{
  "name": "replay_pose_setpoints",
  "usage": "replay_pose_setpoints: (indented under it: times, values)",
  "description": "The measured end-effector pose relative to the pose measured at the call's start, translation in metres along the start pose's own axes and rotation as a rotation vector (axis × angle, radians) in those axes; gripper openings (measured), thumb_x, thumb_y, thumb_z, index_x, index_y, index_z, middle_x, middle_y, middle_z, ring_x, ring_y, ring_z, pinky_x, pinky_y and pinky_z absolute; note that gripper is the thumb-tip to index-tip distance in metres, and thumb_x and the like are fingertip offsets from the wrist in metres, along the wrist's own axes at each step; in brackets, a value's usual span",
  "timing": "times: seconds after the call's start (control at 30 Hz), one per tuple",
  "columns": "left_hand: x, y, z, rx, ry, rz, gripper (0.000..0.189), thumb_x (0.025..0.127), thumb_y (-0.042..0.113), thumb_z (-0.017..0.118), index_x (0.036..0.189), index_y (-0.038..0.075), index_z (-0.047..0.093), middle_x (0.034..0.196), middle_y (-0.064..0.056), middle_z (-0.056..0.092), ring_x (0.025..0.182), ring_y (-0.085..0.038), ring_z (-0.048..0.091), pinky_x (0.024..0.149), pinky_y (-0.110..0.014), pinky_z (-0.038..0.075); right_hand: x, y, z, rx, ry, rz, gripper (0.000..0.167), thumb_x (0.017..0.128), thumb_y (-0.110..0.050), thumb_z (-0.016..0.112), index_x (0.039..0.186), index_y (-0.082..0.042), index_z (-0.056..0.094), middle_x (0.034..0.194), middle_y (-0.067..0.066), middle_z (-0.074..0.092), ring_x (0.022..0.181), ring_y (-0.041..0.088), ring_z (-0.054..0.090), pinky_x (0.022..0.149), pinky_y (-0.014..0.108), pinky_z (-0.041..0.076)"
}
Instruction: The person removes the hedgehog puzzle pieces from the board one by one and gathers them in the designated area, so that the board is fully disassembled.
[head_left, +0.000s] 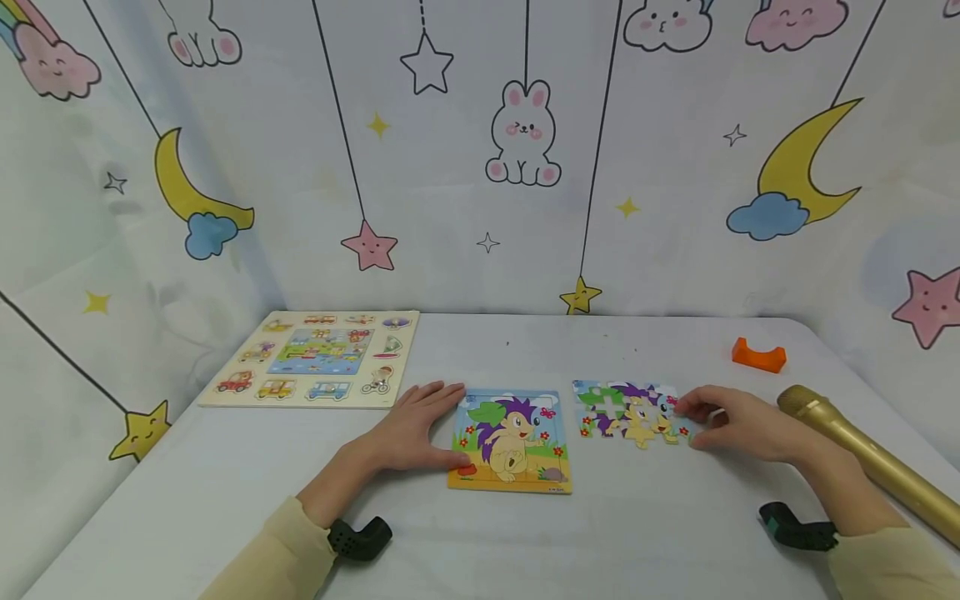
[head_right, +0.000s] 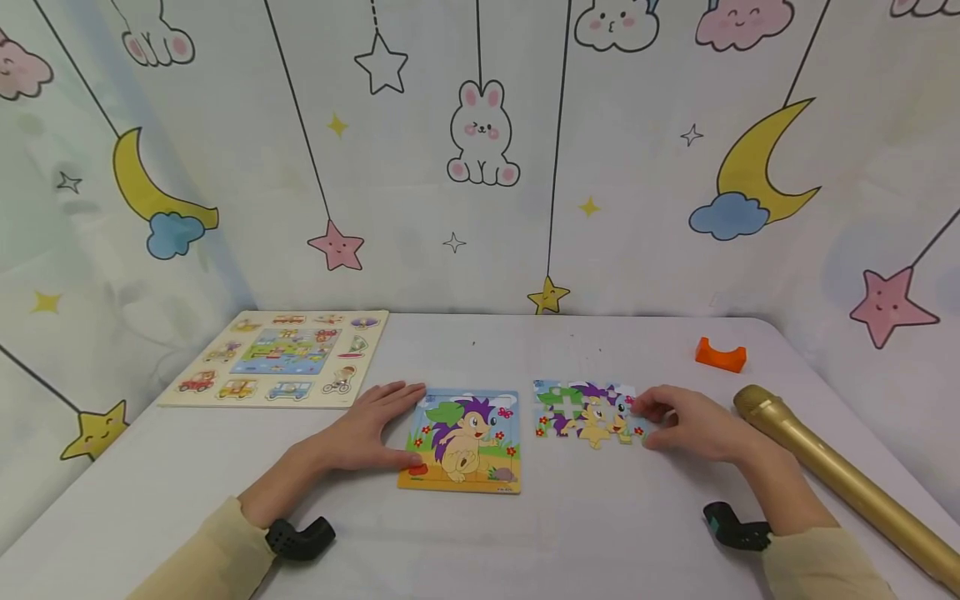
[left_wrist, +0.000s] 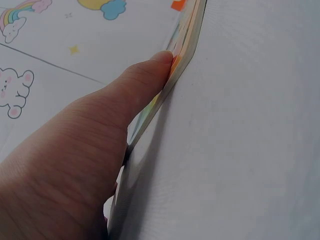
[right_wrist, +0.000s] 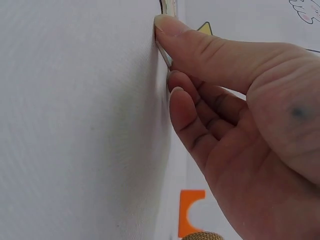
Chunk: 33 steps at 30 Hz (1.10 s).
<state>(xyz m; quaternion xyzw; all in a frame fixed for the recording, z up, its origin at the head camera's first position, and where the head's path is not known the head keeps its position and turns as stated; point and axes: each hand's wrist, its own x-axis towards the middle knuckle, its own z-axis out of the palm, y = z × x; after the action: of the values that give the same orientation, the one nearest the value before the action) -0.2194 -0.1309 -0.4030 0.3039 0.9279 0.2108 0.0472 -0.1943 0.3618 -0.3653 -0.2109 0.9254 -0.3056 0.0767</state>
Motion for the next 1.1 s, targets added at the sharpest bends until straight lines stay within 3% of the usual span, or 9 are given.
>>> replay_pose_setpoints:
  times: [0.57, 0.83, 1.1]
  values:
    - [-0.001, 0.001, -0.001, -0.007, 0.002, -0.004, 0.101, 0.079, 0.069, 0.070, 0.159, 0.017, 0.036, 0.162, 0.001, 0.033, 0.151, -0.028, 0.020, 0.121, -0.052, 0.009, 0.007, -0.013, -0.001, 0.031, 0.032, -0.040, 0.041, 0.089, -0.020, 0.080, 0.122, -0.002, 0.064, 0.113, 0.004, 0.064, 0.097, 0.015, 0.057, 0.082, 0.023, 0.054]
    - [-0.002, 0.001, -0.002, -0.013, -0.001, 0.012, 0.104, 0.077, 0.069, 0.072, 0.158, 0.015, 0.036, 0.163, 0.002, 0.032, 0.151, -0.030, 0.020, 0.121, -0.053, 0.009, 0.038, -0.059, 0.013, 0.046, -0.022, -0.080, 0.044, 0.091, -0.024, 0.078, 0.126, -0.002, 0.063, 0.116, 0.006, 0.065, 0.101, 0.024, 0.058, 0.085, 0.026, 0.054]
    - [-0.004, -0.002, -0.006, -0.033, -0.064, 0.044, 0.110, 0.074, 0.071, 0.073, 0.160, 0.016, 0.031, 0.167, 0.003, 0.022, 0.153, -0.028, 0.011, 0.122, -0.052, 0.003, 0.077, -0.120, 0.050, 0.126, -0.105, -0.149, 0.038, 0.092, -0.019, 0.076, 0.125, -0.004, 0.063, 0.113, 0.008, 0.065, 0.099, 0.020, 0.060, 0.083, 0.031, 0.056]
